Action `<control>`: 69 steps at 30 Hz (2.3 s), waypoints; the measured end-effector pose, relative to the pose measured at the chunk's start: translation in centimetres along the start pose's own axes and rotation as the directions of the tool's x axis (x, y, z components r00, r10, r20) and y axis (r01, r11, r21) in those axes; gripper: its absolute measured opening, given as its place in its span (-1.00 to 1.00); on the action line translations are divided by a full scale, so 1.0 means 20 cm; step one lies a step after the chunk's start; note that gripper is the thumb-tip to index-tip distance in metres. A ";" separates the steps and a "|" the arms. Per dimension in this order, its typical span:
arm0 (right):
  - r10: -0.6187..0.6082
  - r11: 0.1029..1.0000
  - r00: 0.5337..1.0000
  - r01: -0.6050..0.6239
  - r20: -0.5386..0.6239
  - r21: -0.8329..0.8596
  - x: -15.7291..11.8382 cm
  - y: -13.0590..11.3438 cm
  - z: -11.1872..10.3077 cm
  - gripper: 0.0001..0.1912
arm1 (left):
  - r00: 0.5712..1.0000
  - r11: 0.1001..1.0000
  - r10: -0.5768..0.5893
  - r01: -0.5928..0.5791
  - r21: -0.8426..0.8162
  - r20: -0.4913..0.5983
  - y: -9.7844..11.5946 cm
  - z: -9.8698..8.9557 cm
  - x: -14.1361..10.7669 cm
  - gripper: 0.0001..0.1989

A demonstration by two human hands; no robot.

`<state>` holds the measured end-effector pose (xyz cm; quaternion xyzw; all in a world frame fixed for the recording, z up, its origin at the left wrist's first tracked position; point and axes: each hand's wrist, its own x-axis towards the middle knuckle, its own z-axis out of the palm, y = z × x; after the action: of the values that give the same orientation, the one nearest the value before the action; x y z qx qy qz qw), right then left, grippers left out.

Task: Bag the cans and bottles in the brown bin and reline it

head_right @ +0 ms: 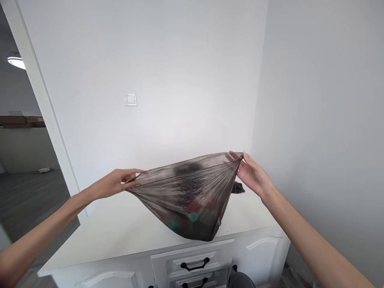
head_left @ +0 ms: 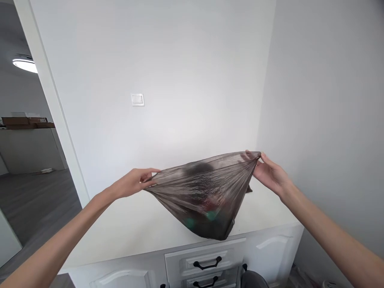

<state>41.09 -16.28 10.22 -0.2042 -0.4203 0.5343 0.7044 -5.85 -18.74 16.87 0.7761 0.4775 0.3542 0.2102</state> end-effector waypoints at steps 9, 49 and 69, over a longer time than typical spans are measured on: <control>0.011 0.994 0.996 -0.020 0.084 0.107 0.16 0.07 0.08 -0.71 | 0.963 0.982 -0.160 0.133 0.135 0.216 -0.22 0.03 0.06 -0.76; 0.093 0.558 0.846 0.393 0.526 -0.731 -0.13 0.57 0.65 -0.60 | 0.990 0.980 -0.014 -0.014 -0.198 -0.140 0.35 0.68 0.14 -0.70; 0.265 0.900 0.908 -0.112 0.326 -0.421 -0.06 0.53 0.54 -0.59 | 0.973 0.880 -0.186 0.103 -0.464 -0.136 -0.05 0.77 0.04 -0.59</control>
<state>26.01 -15.40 8.03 -0.2757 -0.6231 0.5351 0.4994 5.28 -17.40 6.37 0.6331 0.4551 0.5063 0.3683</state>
